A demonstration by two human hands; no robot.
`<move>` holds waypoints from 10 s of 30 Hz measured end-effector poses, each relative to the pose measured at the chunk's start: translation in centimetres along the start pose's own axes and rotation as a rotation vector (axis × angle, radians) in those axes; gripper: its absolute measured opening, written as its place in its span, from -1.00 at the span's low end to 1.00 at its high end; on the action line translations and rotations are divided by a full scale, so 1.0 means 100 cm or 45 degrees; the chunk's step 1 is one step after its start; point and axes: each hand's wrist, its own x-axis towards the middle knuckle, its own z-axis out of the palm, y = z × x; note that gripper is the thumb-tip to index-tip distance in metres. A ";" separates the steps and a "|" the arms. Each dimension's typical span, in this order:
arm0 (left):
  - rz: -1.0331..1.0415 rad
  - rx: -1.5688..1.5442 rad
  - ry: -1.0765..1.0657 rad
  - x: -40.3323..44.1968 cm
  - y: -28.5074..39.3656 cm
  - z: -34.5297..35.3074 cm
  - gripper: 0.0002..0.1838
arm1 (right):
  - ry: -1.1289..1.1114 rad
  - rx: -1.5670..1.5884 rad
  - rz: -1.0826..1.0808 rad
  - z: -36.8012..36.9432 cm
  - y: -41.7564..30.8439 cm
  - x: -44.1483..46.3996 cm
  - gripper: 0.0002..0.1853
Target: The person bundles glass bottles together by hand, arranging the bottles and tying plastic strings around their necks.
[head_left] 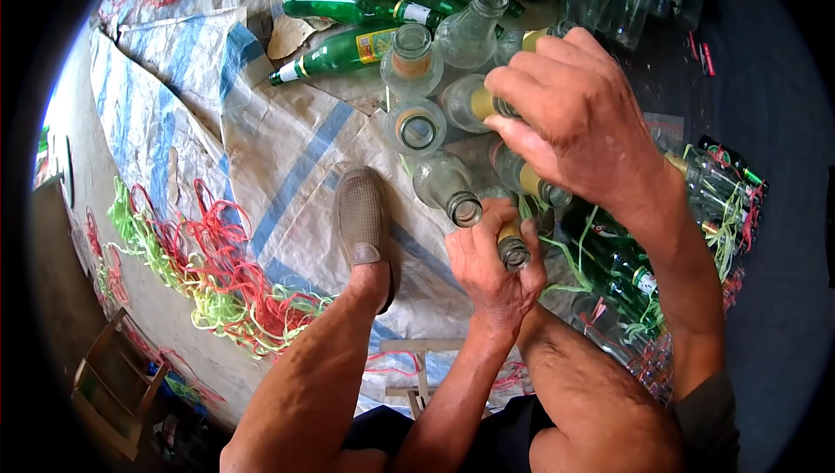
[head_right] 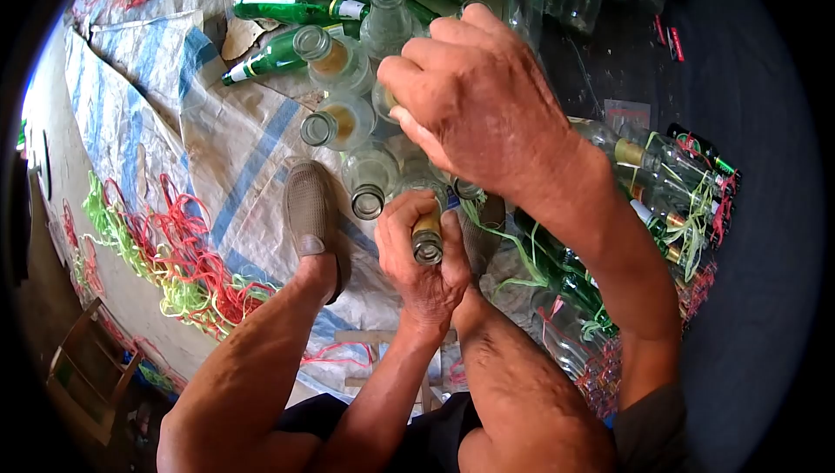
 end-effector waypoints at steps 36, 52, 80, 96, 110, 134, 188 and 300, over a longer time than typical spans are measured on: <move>0.011 -0.071 -0.041 -0.007 0.010 -0.004 -0.77 | -0.257 -0.228 1.462 -0.061 0.064 -0.211 -0.53; 0.047 -0.021 -0.025 -0.006 0.015 -0.018 -0.72 | 0.430 -0.019 1.157 -0.210 -0.055 -0.157 -0.77; -0.038 0.061 0.000 -0.009 0.017 -0.018 -0.65 | 0.272 0.025 0.493 -0.143 -0.113 -0.029 -0.67; -0.020 0.031 0.003 -0.007 0.015 -0.015 -0.66 | 0.034 -0.110 0.414 -0.095 -0.103 -0.016 -0.66; 0.007 0.004 0.024 -0.007 0.013 -0.013 -0.70 | -0.087 -0.136 0.393 -0.036 -0.077 -0.020 -0.66; -0.032 0.009 -0.082 -0.004 0.011 -0.008 -0.53 | -0.254 -0.086 0.484 0.026 -0.062 -0.025 -0.59; 0.085 -0.127 -0.129 -0.049 0.035 0.014 -0.38 | -0.159 0.383 1.041 0.011 -0.076 -0.163 -0.78; 0.434 0.093 -0.256 -0.037 0.033 -0.023 -0.75 | 0.060 0.609 0.827 -0.034 -0.108 -0.189 -0.87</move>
